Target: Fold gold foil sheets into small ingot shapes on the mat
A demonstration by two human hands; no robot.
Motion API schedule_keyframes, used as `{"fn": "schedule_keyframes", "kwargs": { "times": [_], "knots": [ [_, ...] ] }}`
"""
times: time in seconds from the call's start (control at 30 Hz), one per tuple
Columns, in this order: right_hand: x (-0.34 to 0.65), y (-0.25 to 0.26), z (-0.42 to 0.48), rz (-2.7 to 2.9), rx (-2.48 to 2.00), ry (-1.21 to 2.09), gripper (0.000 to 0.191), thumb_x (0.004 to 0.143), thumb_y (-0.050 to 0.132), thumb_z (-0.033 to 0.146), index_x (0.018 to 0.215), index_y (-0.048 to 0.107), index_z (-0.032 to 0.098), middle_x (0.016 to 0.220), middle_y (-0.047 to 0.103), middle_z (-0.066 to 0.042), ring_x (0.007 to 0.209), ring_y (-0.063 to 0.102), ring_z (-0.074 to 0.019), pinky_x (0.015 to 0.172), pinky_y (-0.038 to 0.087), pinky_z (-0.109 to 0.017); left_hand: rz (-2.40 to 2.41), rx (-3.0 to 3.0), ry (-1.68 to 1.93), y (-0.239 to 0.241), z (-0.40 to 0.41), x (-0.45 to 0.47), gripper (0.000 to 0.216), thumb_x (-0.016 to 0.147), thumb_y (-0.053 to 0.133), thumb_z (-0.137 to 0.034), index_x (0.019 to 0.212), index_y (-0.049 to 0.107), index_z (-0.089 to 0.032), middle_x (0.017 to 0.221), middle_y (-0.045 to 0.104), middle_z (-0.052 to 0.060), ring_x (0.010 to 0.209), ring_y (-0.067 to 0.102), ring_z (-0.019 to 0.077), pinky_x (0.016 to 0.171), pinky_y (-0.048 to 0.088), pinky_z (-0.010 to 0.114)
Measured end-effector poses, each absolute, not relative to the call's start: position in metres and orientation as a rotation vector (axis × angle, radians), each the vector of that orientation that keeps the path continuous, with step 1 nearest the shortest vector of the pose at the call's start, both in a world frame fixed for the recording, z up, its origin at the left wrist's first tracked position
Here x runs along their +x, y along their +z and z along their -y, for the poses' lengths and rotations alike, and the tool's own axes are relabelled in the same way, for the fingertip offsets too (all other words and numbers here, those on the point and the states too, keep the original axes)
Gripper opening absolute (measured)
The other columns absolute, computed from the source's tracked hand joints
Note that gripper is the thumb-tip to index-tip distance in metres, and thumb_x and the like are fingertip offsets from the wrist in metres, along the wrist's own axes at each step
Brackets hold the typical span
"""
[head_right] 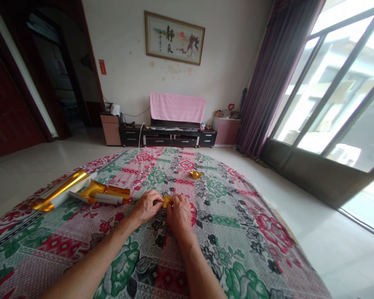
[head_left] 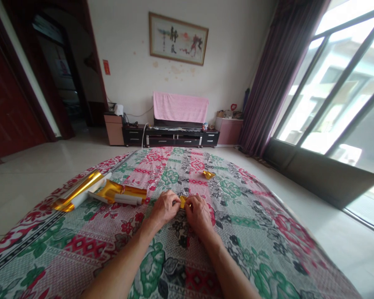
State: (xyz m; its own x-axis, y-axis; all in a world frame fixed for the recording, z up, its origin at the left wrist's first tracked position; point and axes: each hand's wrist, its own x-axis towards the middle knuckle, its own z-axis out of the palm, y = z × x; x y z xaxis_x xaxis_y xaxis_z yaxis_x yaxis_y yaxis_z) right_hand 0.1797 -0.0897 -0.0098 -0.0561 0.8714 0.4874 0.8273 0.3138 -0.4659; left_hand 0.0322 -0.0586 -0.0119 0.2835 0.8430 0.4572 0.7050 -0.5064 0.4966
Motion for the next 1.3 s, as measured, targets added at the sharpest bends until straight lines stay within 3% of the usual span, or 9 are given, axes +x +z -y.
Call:
{"fn": "schedule_keyframes", "kwargs": {
  "times": [0.27, 0.53, 0.8, 1.0, 1.3],
  "knots": [
    [0.1813, -0.0057, 0.0923, 1.955, -1.45, 0.124, 0.021, 0.084, 0.043, 0.02, 0.076, 0.063, 0.022, 0.087, 0.059, -0.002, 0.084, 0.051, -0.0144, 0.076, 0.034, -0.025, -1.479, 2.344, 1.007, -0.0114, 0.0588, 0.0328, 0.009, 0.07, 0.056, -0.013, 0.072, 0.063, -0.018, 0.078, 0.059, 0.003, 0.081, 0.054, 0.0156, 0.079, 0.042, 0.029],
    [0.1789, -0.0046, 0.0948, 1.913, -1.464, 0.131, 0.022, 0.075, 0.047, 0.01, 0.076, 0.066, 0.023, 0.09, 0.059, -0.002, 0.086, 0.051, -0.0153, 0.079, 0.035, -0.027, -1.386, 2.318, 1.001, -0.0085, 0.0575, 0.0298, 0.015, 0.073, 0.053, -0.014, 0.073, 0.067, -0.018, 0.079, 0.062, 0.004, 0.081, 0.055, 0.0149, 0.08, 0.043, 0.028],
    [0.1782, -0.0008, 0.0966, 1.903, -1.48, 0.133, 0.02, 0.075, 0.049, 0.012, 0.075, 0.066, 0.022, 0.09, 0.06, -0.002, 0.086, 0.051, -0.0156, 0.08, 0.036, -0.027, -1.337, 2.313, 0.987, -0.0097, 0.0544, 0.0264, 0.024, 0.075, 0.047, -0.011, 0.073, 0.069, -0.019, 0.08, 0.063, 0.004, 0.081, 0.056, 0.0146, 0.079, 0.044, 0.027],
    [0.176, -0.0033, 0.0946, 1.879, -1.514, 0.118, 0.016, 0.08, 0.05, 0.023, 0.075, 0.066, 0.022, 0.089, 0.059, -0.003, 0.083, 0.051, -0.015, 0.076, 0.035, -0.027, -1.343, 2.318, 0.996, -0.0145, 0.0513, 0.0261, 0.022, 0.072, 0.05, -0.011, 0.074, 0.07, -0.019, 0.082, 0.063, 0.004, 0.081, 0.056, 0.0146, 0.079, 0.045, 0.028],
    [0.1762, -0.004, 0.0932, 1.862, -1.545, 0.126, 0.015, 0.079, 0.051, 0.023, 0.075, 0.066, 0.023, 0.09, 0.059, -0.003, 0.083, 0.051, -0.0155, 0.074, 0.035, -0.027, -1.397, 2.311, 1.018, -0.0124, 0.0543, 0.0302, 0.011, 0.07, 0.057, -0.015, 0.072, 0.067, -0.018, 0.079, 0.062, 0.004, 0.08, 0.055, 0.0153, 0.078, 0.044, 0.029]
  ]
}}
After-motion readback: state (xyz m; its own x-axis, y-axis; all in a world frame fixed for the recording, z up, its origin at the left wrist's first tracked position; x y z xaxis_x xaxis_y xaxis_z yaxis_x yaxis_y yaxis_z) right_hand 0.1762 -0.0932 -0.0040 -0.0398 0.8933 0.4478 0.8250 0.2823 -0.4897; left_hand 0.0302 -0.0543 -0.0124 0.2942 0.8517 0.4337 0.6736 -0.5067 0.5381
